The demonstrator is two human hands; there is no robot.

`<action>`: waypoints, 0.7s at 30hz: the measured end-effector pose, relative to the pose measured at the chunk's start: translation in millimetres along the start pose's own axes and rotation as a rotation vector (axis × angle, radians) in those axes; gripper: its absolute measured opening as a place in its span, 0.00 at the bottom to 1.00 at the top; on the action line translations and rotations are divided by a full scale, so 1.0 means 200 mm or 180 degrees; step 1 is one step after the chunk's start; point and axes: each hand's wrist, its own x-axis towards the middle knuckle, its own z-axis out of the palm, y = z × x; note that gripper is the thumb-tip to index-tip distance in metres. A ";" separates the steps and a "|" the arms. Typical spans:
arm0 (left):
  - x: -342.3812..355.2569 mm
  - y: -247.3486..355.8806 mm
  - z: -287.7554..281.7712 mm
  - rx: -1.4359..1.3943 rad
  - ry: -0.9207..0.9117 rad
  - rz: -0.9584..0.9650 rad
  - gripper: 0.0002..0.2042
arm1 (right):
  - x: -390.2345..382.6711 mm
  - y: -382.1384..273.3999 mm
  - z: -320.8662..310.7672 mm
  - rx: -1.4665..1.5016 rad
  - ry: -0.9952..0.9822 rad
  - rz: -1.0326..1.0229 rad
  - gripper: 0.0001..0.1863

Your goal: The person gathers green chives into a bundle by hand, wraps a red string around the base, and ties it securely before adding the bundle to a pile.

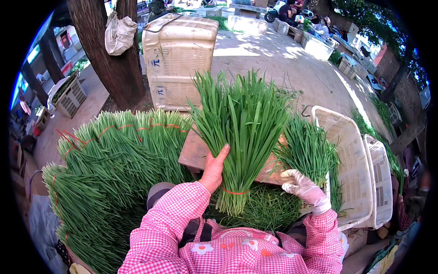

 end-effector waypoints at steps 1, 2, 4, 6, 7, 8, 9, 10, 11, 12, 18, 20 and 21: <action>0.01 -0.01 0.02 -0.0040 -0.0057 -0.0009 0.18 | 0.03 0.07 0.03 -0.0812 0.0148 -0.0241 0.37; 0.01 -0.01 0.04 -0.0063 -0.0108 -0.0013 0.18 | 0.08 0.17 0.06 -0.1616 0.0290 -0.0477 0.44; -0.01 -0.01 0.05 0.0023 -0.0228 -0.0083 0.19 | 0.21 0.25 0.15 0.0644 0.0186 -0.0533 0.52; -0.04 -0.03 0.08 0.0098 -0.0396 -0.0142 0.20 | 0.33 0.30 0.21 -0.0157 0.1094 -0.0957 0.47; -0.05 -0.04 0.07 0.0208 -0.0527 -0.0251 0.22 | 0.36 0.28 0.25 0.0378 0.0769 -0.0839 0.41; -0.05 -0.04 0.08 0.0151 -0.0498 -0.0391 0.23 | 0.38 0.27 0.29 0.0910 0.0443 -0.0723 0.35; -0.06 -0.05 0.09 0.0095 -0.0468 -0.0549 0.24 | 0.41 0.27 0.36 0.1511 0.0854 -0.1108 0.25; -0.06 -0.04 0.09 0.0041 -0.0422 -0.0680 0.25 | 0.43 0.25 0.39 0.2325 0.0856 -0.1175 0.25; -0.05 -0.05 0.07 -0.0004 -0.0508 -0.0734 0.29 | 0.44 0.23 0.42 0.2648 0.1096 -0.1128 0.25; -0.04 -0.05 0.07 -0.0061 -0.0474 -0.0692 0.29 | 0.44 0.20 0.42 0.2959 0.1344 -0.1082 0.25; -0.08 -0.02 0.08 0.0710 -0.1143 0.0192 0.51 | 0.39 0.04 0.40 0.2637 0.1654 -0.1001 0.26; -0.09 -0.05 0.07 0.1577 -0.1244 0.0362 0.57 | 0.40 0.06 0.43 0.2366 0.1741 -0.1025 0.25; -0.10 -0.07 0.09 0.1883 -0.0973 0.0376 0.51 | 0.41 0.08 0.46 0.2191 0.1779 -0.1138 0.22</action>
